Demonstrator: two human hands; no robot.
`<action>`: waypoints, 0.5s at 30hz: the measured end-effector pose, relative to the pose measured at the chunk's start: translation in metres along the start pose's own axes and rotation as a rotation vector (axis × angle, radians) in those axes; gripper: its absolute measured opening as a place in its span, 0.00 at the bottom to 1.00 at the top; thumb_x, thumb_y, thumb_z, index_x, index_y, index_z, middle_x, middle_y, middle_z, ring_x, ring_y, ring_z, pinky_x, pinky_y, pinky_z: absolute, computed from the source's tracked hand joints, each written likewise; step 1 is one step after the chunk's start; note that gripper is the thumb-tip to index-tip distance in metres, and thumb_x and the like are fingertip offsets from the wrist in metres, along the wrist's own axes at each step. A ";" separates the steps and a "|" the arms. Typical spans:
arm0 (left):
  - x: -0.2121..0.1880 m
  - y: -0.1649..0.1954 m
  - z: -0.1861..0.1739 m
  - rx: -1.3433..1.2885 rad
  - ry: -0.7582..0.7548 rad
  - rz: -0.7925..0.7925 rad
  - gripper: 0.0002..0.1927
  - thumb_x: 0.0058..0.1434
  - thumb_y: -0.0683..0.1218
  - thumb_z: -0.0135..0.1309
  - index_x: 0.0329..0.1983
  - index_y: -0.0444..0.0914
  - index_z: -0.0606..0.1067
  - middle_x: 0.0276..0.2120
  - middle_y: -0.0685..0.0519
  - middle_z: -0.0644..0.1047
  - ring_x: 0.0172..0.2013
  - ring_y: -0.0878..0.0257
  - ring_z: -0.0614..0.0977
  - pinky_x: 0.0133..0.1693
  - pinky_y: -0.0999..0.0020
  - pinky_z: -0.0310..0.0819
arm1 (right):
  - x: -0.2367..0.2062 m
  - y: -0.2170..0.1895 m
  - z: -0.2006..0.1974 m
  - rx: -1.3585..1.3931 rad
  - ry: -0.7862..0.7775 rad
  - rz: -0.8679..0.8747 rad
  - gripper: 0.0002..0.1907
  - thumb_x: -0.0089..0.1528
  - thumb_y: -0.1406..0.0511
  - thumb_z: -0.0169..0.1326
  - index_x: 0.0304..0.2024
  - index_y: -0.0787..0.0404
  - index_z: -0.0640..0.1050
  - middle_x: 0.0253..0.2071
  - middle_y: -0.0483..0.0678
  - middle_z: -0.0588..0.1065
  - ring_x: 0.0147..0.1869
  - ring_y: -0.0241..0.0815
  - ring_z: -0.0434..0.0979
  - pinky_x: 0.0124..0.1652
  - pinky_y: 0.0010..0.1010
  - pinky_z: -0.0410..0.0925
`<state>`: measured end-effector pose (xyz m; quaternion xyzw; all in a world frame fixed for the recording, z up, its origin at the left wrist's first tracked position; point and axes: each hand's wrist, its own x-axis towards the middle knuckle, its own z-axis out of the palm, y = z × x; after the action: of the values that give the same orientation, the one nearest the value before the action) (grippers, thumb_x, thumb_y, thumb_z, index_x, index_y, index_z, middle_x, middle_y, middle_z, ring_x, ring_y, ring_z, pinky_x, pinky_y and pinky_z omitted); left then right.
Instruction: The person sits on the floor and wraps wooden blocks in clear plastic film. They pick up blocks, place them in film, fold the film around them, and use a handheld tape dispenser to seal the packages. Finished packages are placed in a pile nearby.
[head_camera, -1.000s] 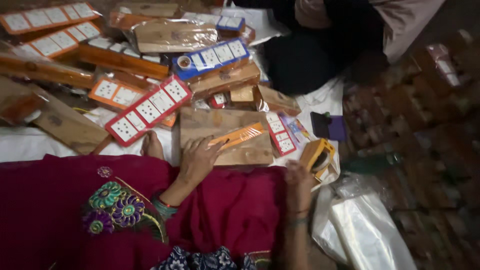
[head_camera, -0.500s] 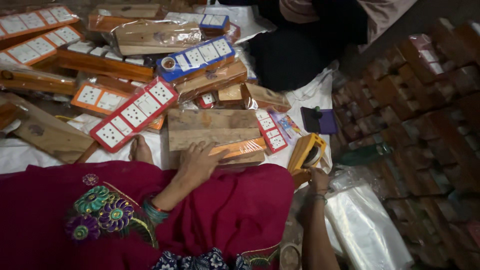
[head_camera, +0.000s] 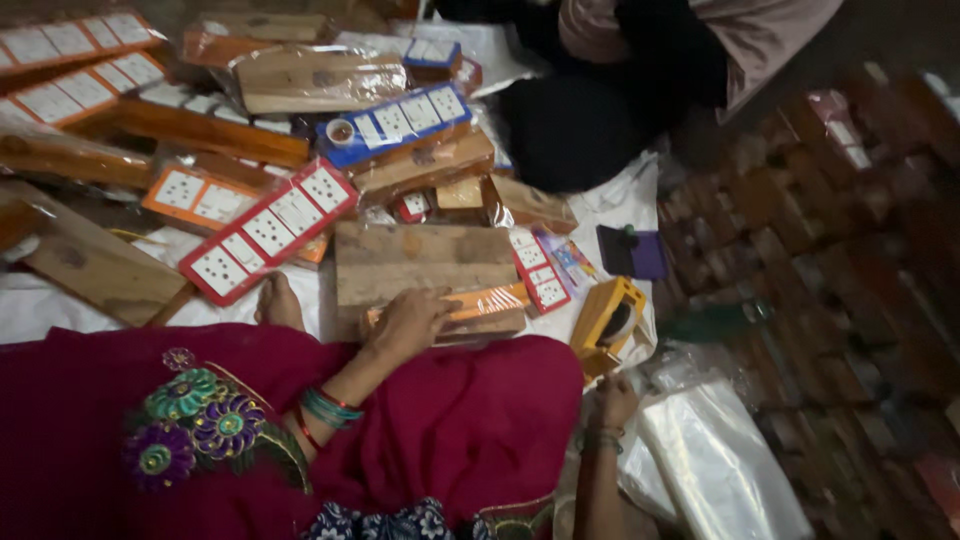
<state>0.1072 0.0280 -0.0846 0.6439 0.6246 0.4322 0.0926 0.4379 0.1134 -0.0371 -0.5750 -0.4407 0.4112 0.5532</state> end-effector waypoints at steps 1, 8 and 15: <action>0.001 0.002 -0.003 -0.009 0.006 -0.007 0.13 0.56 0.44 0.59 0.44 0.44 0.84 0.51 0.46 0.82 0.45 0.46 0.83 0.49 0.53 0.76 | 0.002 0.002 0.006 0.160 -0.068 0.119 0.09 0.69 0.64 0.59 0.36 0.61 0.76 0.27 0.44 0.73 0.26 0.36 0.69 0.25 0.28 0.62; 0.008 0.025 -0.023 -0.022 0.076 -0.127 0.26 0.55 0.46 0.61 0.59 0.47 0.76 0.38 0.38 0.81 0.39 0.40 0.83 0.42 0.47 0.76 | 0.028 0.011 0.012 0.545 -0.386 0.457 0.10 0.70 0.65 0.43 0.46 0.60 0.76 0.32 0.44 0.75 0.32 0.35 0.74 0.32 0.25 0.70; 0.003 0.032 -0.027 0.027 0.092 -0.056 0.39 0.59 0.46 0.63 0.74 0.55 0.63 0.42 0.42 0.81 0.39 0.41 0.82 0.42 0.47 0.76 | 0.011 0.058 -0.008 0.070 -0.184 0.156 0.12 0.69 0.63 0.45 0.45 0.62 0.78 0.35 0.44 0.77 0.35 0.34 0.74 0.34 0.25 0.70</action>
<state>0.1117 0.0129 -0.0460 0.6066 0.6519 0.4501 0.0670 0.4518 0.1216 -0.0947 -0.5479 -0.4287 0.5192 0.4965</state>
